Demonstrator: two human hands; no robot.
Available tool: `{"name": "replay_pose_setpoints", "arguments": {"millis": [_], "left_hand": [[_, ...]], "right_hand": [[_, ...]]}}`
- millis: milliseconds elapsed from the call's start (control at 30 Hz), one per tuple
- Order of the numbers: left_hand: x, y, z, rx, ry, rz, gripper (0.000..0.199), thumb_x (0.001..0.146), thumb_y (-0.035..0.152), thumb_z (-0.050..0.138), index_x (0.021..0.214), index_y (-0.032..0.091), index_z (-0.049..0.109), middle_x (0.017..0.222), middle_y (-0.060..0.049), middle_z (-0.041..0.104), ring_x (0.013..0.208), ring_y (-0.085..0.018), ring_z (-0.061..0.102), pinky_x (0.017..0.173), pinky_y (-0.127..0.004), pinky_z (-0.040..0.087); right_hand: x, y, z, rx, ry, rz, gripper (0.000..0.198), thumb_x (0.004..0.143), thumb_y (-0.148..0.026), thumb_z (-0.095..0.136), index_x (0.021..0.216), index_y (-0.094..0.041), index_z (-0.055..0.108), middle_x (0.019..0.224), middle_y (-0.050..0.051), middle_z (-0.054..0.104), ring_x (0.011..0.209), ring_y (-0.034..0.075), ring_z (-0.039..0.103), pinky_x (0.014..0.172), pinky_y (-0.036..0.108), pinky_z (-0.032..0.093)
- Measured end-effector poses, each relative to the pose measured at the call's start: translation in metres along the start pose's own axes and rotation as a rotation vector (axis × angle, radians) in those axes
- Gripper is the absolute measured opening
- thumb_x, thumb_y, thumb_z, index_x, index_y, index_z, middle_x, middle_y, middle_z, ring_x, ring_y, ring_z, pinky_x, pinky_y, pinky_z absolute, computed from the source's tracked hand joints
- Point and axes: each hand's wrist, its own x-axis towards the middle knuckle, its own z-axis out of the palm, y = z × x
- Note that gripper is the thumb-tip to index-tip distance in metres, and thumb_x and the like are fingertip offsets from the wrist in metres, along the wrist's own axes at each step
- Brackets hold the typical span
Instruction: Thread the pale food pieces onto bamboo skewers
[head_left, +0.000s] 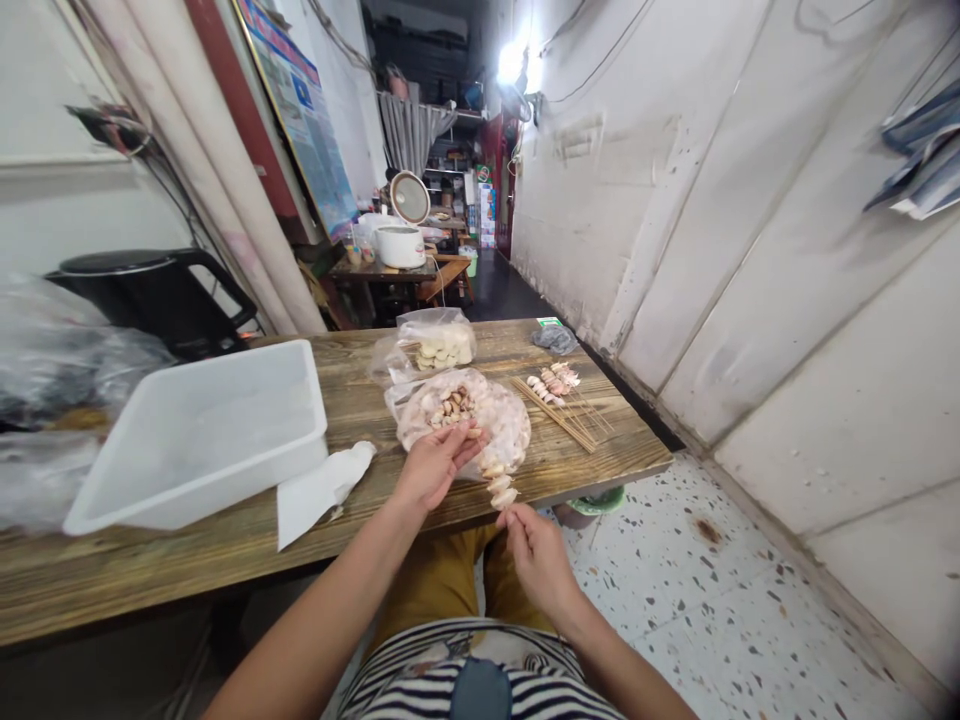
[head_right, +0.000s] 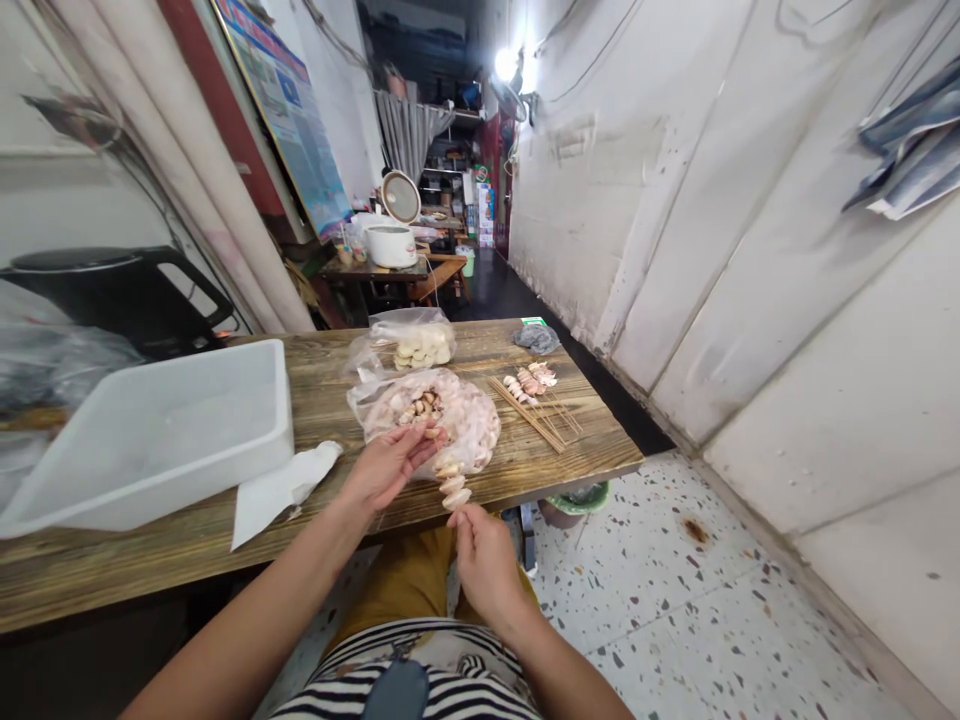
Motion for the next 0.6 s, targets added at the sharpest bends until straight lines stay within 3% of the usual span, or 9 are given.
{"name": "replay_pose_setpoints", "arguments": {"millis": [167, 433, 600], "left_hand": [[-0.0039, 0.0102, -0.0041, -0.037, -0.073, -0.039, 0.014, 0.075, 0.009, 0.062, 0.088, 0.007, 0.068, 0.091, -0.012, 0.07, 0.091, -0.02, 0.065, 0.089, -0.03, 0.05], [-0.0014, 0.0099, -0.0054, -0.103, -0.024, -0.077, 0.014, 0.072, 0.003, 0.063, 0.084, 0.008, 0.069, 0.087, -0.009, 0.07, 0.083, -0.014, 0.065, 0.082, -0.022, 0.052], [-0.0008, 0.0125, -0.0106, -0.171, -0.06, -0.12, 0.017, 0.069, -0.002, 0.063, 0.082, 0.009, 0.069, 0.091, -0.01, 0.069, 0.08, -0.012, 0.063, 0.075, -0.019, 0.052]], "right_hand": [[0.0016, -0.0038, -0.0054, 0.033, 0.002, 0.018, 0.026, 0.091, -0.027, 0.035, 0.077, -0.018, 0.054, 0.052, -0.005, 0.038, 0.047, 0.012, 0.038, 0.047, 0.02, 0.03], [-0.0009, -0.006, -0.0077, 0.029, -0.019, -0.016, 0.024, 0.091, -0.026, 0.036, 0.078, -0.018, 0.055, 0.056, -0.003, 0.044, 0.051, 0.011, 0.041, 0.048, 0.019, 0.03], [-0.001, -0.0062, -0.0077, 0.026, -0.034, -0.021, 0.024, 0.092, -0.025, 0.036, 0.079, -0.018, 0.055, 0.058, -0.002, 0.048, 0.052, 0.011, 0.044, 0.048, 0.019, 0.03]]}}
